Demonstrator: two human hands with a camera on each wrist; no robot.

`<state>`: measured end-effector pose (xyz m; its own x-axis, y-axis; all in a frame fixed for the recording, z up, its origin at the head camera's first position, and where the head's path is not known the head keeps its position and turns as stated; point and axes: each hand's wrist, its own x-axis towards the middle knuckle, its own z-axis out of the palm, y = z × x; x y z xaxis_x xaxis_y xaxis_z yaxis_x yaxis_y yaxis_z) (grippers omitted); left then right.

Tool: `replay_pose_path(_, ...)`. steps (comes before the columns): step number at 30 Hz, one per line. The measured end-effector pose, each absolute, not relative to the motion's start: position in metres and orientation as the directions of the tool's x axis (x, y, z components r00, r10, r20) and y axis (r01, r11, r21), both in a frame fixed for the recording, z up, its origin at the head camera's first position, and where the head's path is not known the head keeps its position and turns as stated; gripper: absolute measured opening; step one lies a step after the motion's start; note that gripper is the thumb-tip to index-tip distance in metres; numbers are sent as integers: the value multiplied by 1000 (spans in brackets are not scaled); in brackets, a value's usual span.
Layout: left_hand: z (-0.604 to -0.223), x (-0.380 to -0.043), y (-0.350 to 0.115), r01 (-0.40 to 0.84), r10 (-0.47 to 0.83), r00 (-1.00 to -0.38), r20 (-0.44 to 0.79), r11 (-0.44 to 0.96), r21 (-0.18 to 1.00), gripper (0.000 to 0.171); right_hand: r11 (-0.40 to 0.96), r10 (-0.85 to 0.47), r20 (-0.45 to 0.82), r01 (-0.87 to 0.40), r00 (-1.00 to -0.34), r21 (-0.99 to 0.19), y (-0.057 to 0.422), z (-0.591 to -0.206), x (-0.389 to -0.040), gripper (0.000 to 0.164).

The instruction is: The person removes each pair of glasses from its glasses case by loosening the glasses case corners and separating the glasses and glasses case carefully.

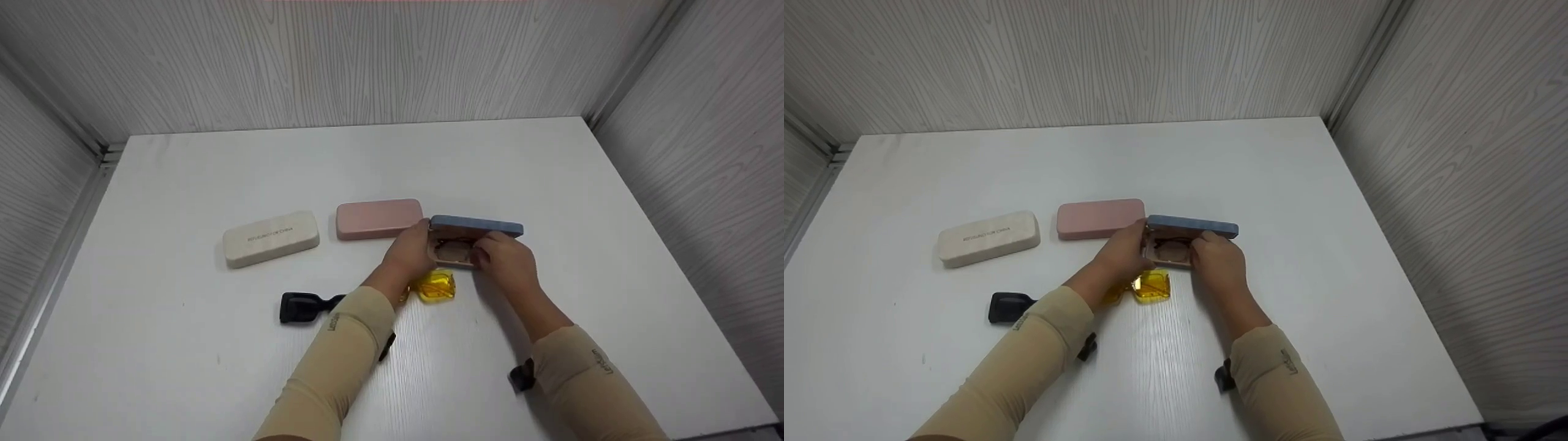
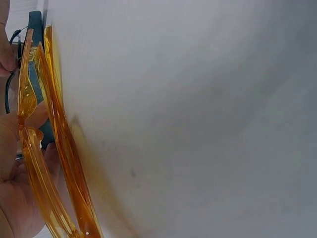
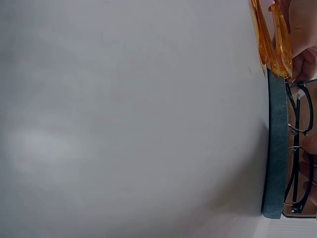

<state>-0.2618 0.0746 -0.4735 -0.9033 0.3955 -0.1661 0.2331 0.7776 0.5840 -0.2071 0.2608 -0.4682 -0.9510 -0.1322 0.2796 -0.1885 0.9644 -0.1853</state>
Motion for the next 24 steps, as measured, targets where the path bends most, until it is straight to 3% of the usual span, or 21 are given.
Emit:
replay_pose_path(14, -478, -263, 74, 263, 416, -906, -83, 706, 658, 47, 964, -161, 265, -209, -951, -166, 266, -452, -209, 11)
replay_pose_path(24, -476, -262, 74, 241, 410, -903, -130, 733, 636, 62, 953, -150, 205, -196, -967, -229, 273, -435, -207, 11)
